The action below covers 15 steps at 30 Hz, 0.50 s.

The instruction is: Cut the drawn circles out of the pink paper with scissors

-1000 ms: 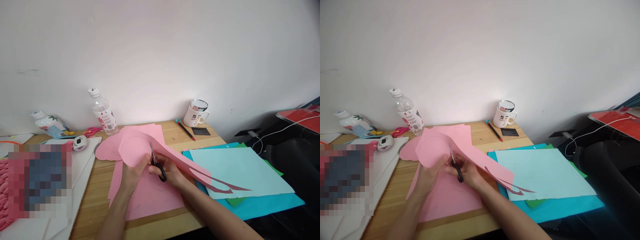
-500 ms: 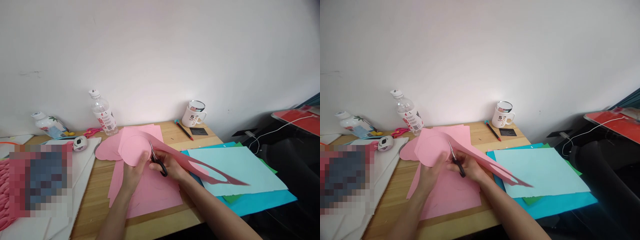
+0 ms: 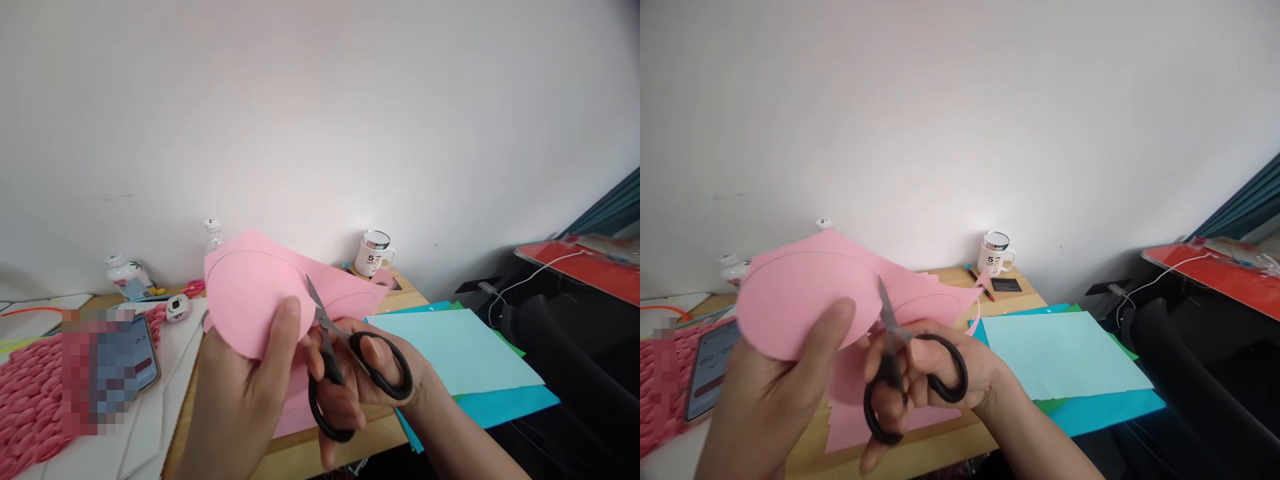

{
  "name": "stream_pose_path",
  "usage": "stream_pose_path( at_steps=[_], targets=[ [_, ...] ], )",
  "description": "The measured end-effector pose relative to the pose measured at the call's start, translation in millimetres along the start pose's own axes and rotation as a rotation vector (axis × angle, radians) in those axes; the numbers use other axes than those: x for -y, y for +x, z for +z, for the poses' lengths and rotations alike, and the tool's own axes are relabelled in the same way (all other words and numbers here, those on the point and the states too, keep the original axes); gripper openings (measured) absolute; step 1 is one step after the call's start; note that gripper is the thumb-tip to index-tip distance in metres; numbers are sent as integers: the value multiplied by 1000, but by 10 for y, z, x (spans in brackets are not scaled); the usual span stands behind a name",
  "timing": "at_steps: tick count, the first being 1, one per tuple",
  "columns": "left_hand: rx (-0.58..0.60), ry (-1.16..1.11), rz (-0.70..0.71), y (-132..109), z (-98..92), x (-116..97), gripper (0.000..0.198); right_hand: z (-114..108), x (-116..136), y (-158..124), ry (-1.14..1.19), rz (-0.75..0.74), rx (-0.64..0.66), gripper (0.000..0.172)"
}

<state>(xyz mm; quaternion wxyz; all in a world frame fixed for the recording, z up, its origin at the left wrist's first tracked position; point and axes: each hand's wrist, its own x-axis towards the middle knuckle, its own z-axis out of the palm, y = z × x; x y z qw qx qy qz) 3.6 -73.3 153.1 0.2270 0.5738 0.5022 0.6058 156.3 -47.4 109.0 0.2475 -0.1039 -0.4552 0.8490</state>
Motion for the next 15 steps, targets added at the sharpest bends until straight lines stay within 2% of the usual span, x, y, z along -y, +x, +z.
stream_pose_path(
  at_steps=[3, 5, 8, 11, 15],
  targets=[
    [71, 24, -111, 59, 93, 289, 21, -135, -121, 84, 26, -51, -95, 52],
    [106, 23, -238, 68, 210, 545, 34, -280, -264, 165, -37, -101, -260, 45],
    [76, -60, -363, 17, 353, 871, 30, -488, -497, 246, -208, -146, -506, 39],
    [55, -174, -404, -77, 398, 1069, 22, -616, -658, 265, -324, -179, -554, 39],
    [51, -226, -400, -183, 386, 1203, 24, -689, -747, 270, -355, -171, -550, 41]
  ],
)
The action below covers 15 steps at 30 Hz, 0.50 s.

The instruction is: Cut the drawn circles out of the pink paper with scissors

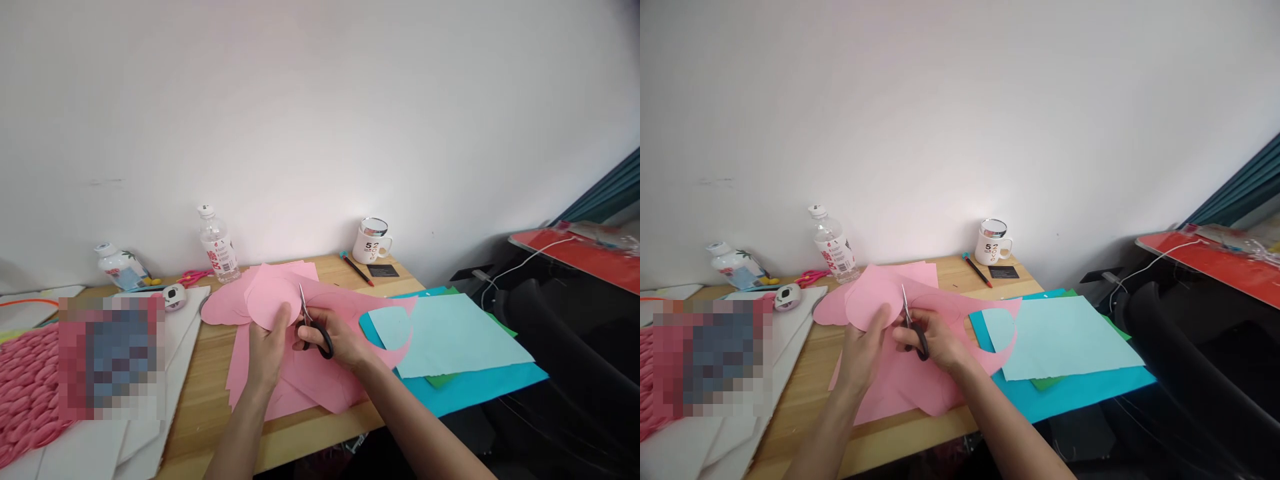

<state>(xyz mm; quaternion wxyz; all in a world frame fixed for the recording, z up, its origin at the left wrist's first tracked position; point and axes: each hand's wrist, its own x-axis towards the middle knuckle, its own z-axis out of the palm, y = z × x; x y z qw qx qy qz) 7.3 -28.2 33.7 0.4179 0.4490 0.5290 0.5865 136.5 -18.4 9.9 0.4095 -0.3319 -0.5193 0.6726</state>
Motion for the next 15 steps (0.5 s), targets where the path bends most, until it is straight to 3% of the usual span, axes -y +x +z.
stream_pose_path(
  at_steps=[6, 15],
  targets=[
    [128, 19, -53, -55, -21, 27, 35, -21, -73, 6, 30, 57, 34, 43],
    [73, 61, -19, -104, 12, -27, 32, 1, 52, -58, 10, 22, 21, 35]
  ],
)
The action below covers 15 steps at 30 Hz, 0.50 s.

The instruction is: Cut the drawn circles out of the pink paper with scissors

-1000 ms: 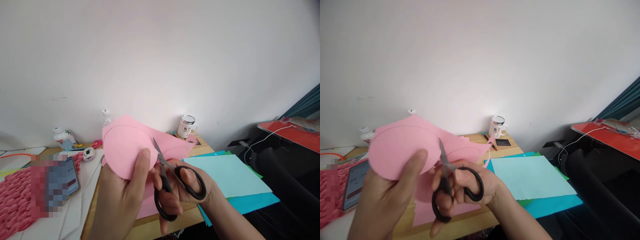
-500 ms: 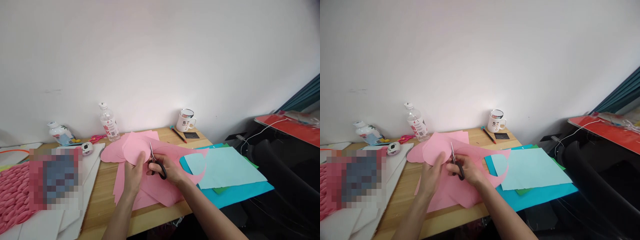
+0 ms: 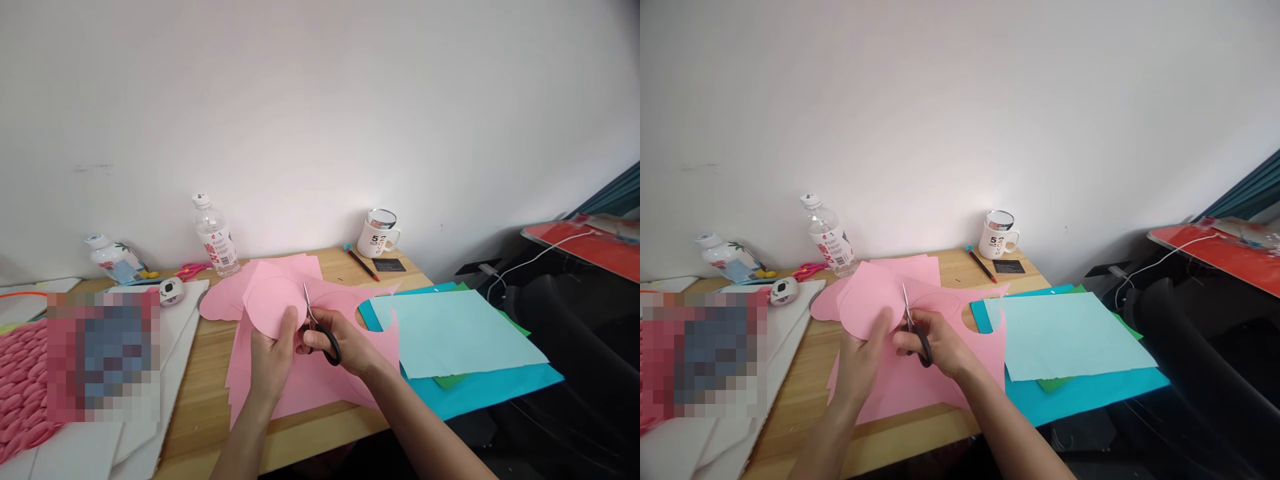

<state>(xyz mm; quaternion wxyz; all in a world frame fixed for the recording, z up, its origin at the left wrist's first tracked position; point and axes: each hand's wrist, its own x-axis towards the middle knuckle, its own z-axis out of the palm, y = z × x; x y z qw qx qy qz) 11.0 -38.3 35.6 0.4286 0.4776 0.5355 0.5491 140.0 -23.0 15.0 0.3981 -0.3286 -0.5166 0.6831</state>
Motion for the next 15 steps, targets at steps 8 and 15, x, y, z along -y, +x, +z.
stream_pose_path(
  at_steps=[8, 15],
  targets=[
    [-30, 71, 42, 2, 1, 38, 27, -7, -8, 4, 4, 2, -12, 35],
    [-44, 94, 88, 7, 22, 65, 24, -8, -7, 8, 25, -15, -11, 36]
  ],
)
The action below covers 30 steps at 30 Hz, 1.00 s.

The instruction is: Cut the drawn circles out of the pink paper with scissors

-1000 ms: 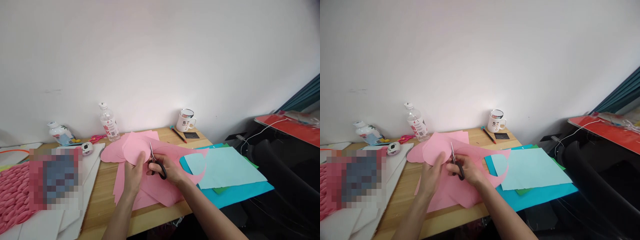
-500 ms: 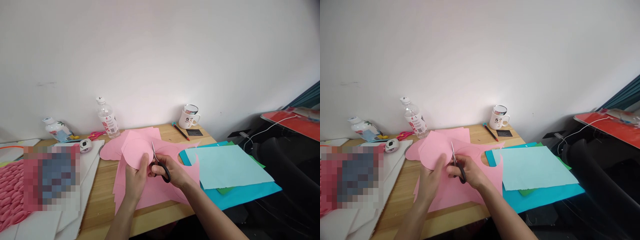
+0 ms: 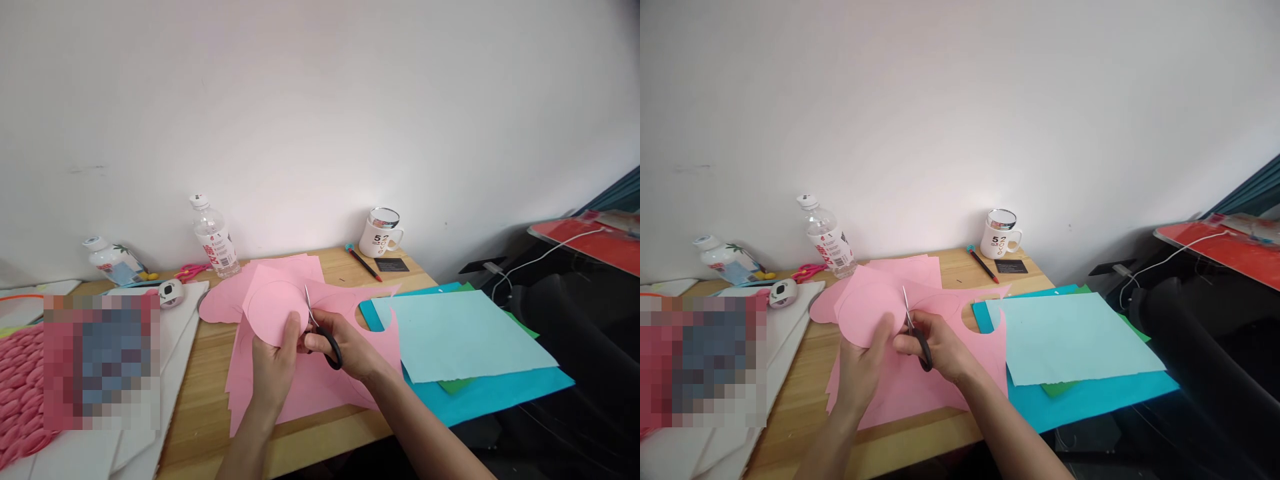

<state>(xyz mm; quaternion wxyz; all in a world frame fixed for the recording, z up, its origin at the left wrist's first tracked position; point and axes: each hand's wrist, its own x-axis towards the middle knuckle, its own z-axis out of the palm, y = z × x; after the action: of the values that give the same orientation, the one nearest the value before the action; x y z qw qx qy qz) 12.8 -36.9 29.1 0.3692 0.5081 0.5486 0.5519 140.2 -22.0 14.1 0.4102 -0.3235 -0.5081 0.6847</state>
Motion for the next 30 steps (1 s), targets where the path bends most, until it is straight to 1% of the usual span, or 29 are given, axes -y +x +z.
stream_pose_path(
  at_steps=[5, 9, 13, 18, 20, 24, 26, 30],
  targets=[
    [8, -18, -3, 9, 4, 10, 22, -46, -28, 13, -31, 11, -1, 41],
    [0, -17, 4, 18, -3, 18, 22, -54, -19, 18, -37, 10, 3, 41],
    [-44, 32, 35, -2, 13, 40, 26, -24, 10, 23, -37, -6, 22, 40],
    [-141, 52, 26, -56, 79, 70, 29, -11, 33, 23, -86, -38, 33, 40],
    [-158, 48, 22, -61, 91, 64, 29, -21, 35, 20, -106, -35, 31, 40],
    [-98, 29, 10, -40, 63, 28, 27, -46, 29, 14, -139, -13, 31, 39],
    [-60, 33, 7, -27, 34, 12, 25, -53, 21, 15, -111, -17, 41, 39],
    [-22, 40, 22, -3, -9, 10, 25, -56, 3, 23, -60, -16, 46, 38]
  ],
)
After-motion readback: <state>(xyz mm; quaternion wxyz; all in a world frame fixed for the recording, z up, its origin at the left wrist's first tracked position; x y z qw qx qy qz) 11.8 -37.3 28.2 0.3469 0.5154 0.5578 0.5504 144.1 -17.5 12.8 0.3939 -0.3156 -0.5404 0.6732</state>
